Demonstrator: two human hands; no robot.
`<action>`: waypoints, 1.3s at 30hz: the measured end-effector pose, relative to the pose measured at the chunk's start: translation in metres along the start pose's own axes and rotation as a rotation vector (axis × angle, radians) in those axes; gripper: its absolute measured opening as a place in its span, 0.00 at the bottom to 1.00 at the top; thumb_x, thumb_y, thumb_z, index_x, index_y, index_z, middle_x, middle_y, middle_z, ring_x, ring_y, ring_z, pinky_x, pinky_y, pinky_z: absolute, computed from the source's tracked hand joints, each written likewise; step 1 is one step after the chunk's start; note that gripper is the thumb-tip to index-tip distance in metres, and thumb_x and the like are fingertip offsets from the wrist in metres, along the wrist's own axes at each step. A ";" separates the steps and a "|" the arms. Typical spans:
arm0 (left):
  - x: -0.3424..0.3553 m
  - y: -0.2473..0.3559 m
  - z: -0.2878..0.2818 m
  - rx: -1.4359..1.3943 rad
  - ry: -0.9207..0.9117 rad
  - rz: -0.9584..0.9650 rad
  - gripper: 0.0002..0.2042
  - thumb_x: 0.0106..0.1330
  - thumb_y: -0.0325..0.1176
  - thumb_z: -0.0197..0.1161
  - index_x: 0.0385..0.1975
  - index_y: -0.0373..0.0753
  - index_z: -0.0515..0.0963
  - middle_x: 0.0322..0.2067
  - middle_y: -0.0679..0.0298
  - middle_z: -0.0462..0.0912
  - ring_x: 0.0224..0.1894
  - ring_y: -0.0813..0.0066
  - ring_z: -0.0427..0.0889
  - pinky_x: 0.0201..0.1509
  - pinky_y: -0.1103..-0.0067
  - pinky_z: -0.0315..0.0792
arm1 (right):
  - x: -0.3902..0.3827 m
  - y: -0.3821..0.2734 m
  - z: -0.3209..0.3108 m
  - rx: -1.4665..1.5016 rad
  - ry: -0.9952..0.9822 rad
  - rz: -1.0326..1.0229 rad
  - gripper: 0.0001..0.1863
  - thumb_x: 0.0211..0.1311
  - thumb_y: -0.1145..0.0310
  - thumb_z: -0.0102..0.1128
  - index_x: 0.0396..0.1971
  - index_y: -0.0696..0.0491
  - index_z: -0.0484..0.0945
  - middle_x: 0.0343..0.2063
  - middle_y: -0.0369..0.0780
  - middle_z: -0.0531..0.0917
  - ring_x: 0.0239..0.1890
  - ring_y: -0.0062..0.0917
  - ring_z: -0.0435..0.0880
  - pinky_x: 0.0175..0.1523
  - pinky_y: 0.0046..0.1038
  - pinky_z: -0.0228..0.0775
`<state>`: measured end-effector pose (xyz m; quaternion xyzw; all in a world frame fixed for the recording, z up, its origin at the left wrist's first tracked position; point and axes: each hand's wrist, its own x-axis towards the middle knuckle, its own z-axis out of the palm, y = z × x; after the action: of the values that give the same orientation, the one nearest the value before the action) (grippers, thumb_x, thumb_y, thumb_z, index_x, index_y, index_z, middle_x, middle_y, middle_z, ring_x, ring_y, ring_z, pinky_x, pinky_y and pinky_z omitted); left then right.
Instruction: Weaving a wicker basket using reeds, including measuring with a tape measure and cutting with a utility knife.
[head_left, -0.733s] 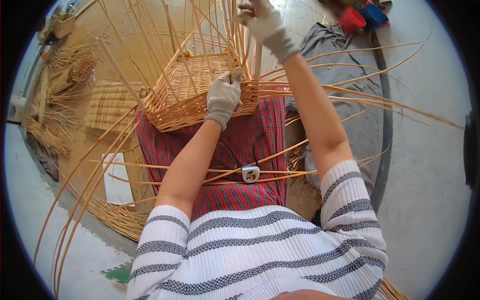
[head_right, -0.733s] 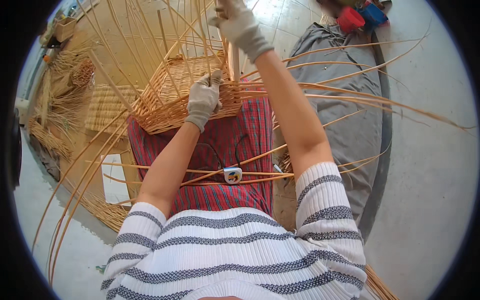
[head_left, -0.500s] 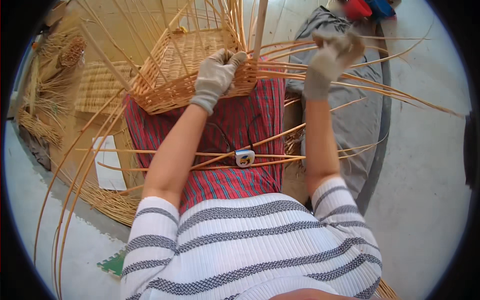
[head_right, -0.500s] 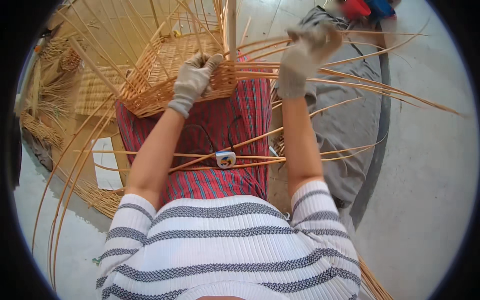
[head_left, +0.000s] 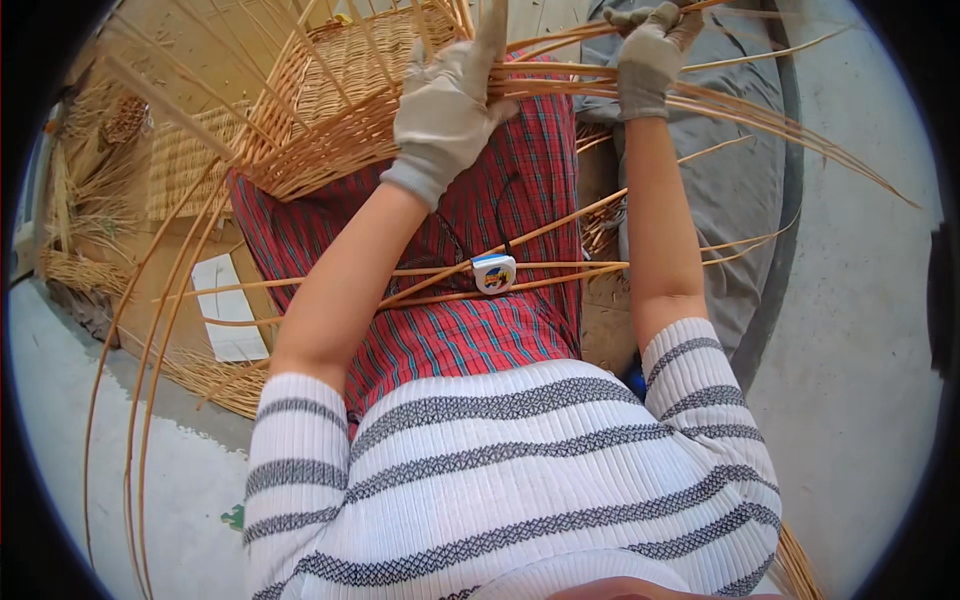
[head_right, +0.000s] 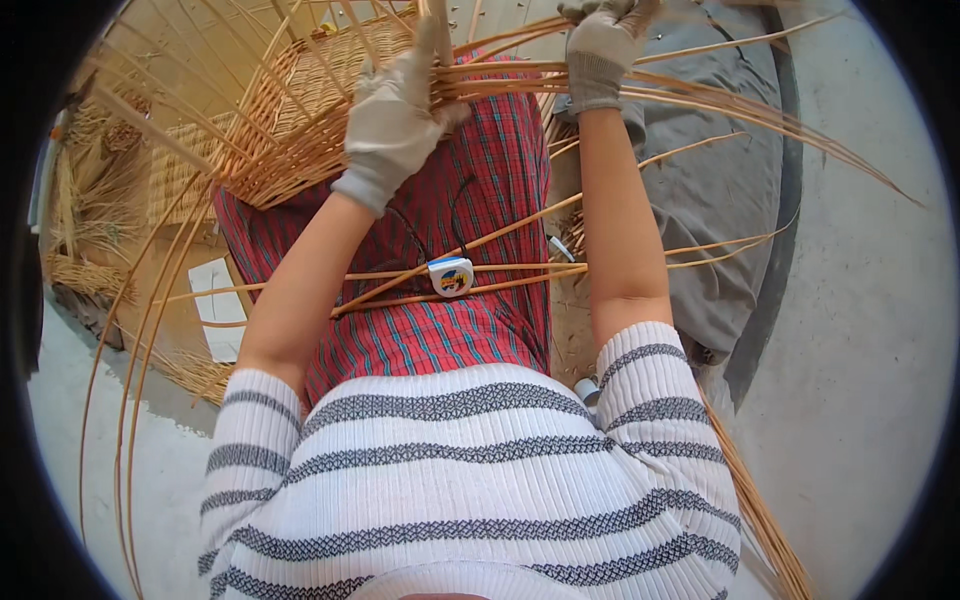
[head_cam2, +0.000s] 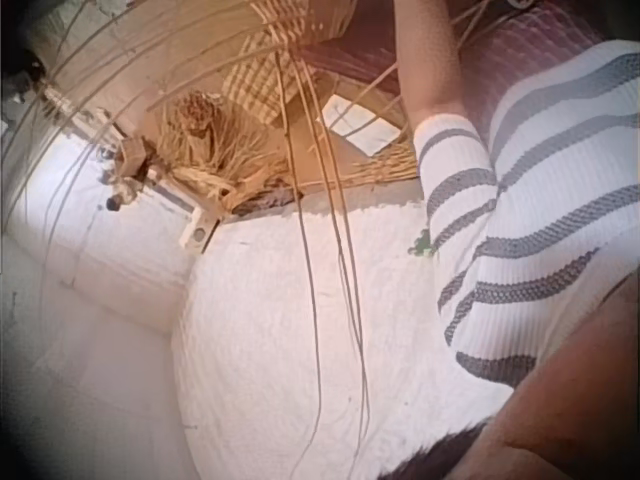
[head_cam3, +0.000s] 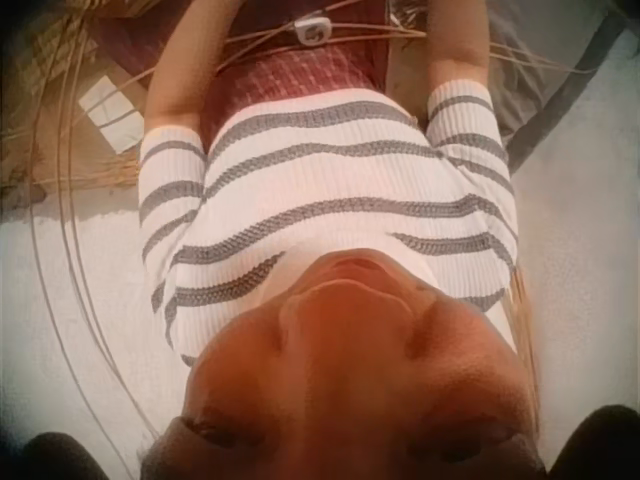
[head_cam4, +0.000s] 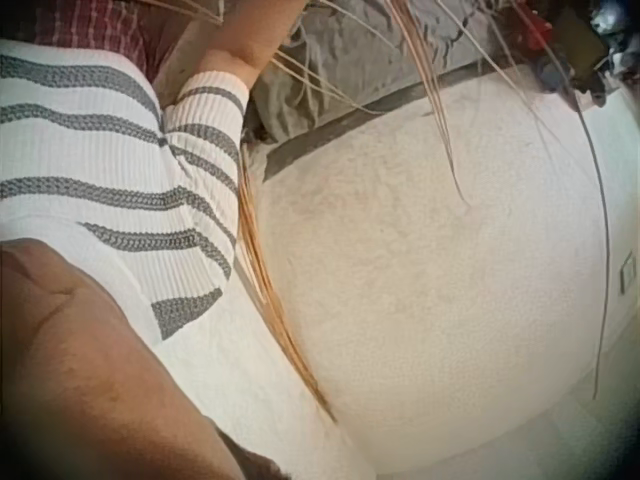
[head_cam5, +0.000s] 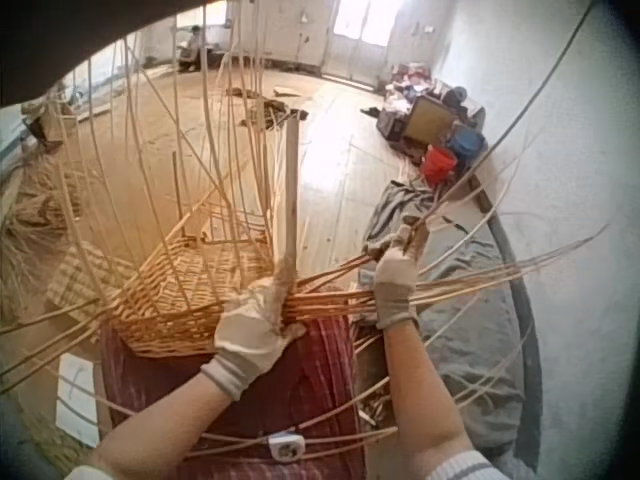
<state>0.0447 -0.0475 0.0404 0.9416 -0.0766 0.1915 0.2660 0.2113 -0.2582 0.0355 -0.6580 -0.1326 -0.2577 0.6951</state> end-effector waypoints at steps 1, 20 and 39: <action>0.000 -0.001 0.005 0.365 -0.032 0.068 0.50 0.56 0.38 0.72 0.76 0.53 0.45 0.52 0.61 0.78 0.52 0.58 0.78 0.59 0.63 0.66 | 0.002 0.005 -0.004 -0.091 -0.023 0.021 0.10 0.78 0.63 0.42 0.52 0.49 0.63 0.20 0.38 0.78 0.19 0.28 0.81 0.32 0.32 0.82; -0.013 -0.013 -0.008 -1.224 0.587 -0.254 0.19 0.65 0.39 0.68 0.50 0.33 0.78 0.44 0.59 0.84 0.46 0.70 0.84 0.50 0.79 0.80 | -0.042 -0.092 0.058 -0.242 -0.666 -0.039 0.22 0.60 0.56 0.67 0.46 0.57 0.78 0.36 0.41 0.84 0.36 0.29 0.84 0.43 0.32 0.77; 0.101 0.021 -0.019 -0.462 0.300 -0.254 0.30 0.68 0.41 0.64 0.63 0.29 0.64 0.64 0.42 0.66 0.65 0.47 0.69 0.69 0.65 0.64 | -0.046 -0.046 0.082 -1.045 -0.688 -0.162 0.16 0.53 0.56 0.67 0.28 0.56 0.83 0.30 0.48 0.85 0.37 0.45 0.84 0.44 0.42 0.75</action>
<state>0.1261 -0.0598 0.1055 0.8193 0.0403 0.2713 0.5035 0.1613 -0.1690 0.0584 -0.9437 -0.2548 -0.1139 0.1776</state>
